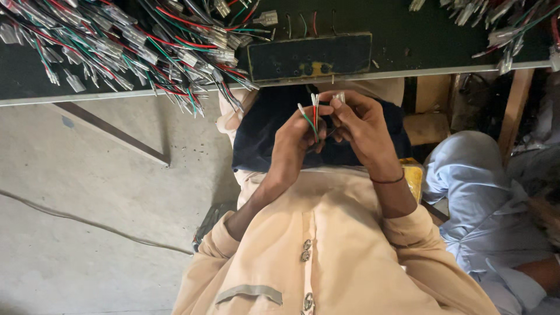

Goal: The person sits at a workbench covered with many wired connectors and attaches metal connector terminals to the ends of red, green and black wires, twisting and pressing them into place by hand and with pliers, then sets the finished wired connector aside.

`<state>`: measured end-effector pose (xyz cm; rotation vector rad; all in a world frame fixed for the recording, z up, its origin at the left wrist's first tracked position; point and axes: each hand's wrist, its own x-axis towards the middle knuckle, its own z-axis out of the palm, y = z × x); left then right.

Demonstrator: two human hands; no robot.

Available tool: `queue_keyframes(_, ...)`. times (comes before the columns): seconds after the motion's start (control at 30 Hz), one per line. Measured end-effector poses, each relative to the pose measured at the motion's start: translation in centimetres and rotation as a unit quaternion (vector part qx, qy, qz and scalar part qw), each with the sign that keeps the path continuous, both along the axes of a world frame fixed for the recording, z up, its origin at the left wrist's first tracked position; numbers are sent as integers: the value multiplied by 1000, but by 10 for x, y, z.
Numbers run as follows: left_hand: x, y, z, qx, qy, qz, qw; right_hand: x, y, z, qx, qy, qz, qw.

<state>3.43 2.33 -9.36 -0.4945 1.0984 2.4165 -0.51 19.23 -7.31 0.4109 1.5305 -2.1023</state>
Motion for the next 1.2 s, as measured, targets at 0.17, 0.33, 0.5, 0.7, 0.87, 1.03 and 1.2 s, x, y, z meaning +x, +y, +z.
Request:
queue_keyframes(0.17,7,0,-5,-55,75,-6,996,-3,0,7,4,5,29,1000)
queue_keyframes(0.33,8,3,-3,-61,55,36,996,1,-8,4,6,43,-24,999)
queue_keyframes(0.5,6,1,1,-71,73,16,995,2,-9,2,-14,23,-71,997)
queue_keyframes(0.7,3,2,6,-36,74,56,995,8,-14,1,-6,45,-137,990)
queue_keyframes(0.87,-2,-5,10,-16,73,0,997,12,-15,-1,29,111,-120,986)
queue_keyframes(1.03,-5,-4,9,11,51,3,999,10,-15,-6,13,112,-84,990)
queue_keyframes(1.2,2,-6,5,-33,107,-14,994,3,-19,-11,-18,44,-136,990)
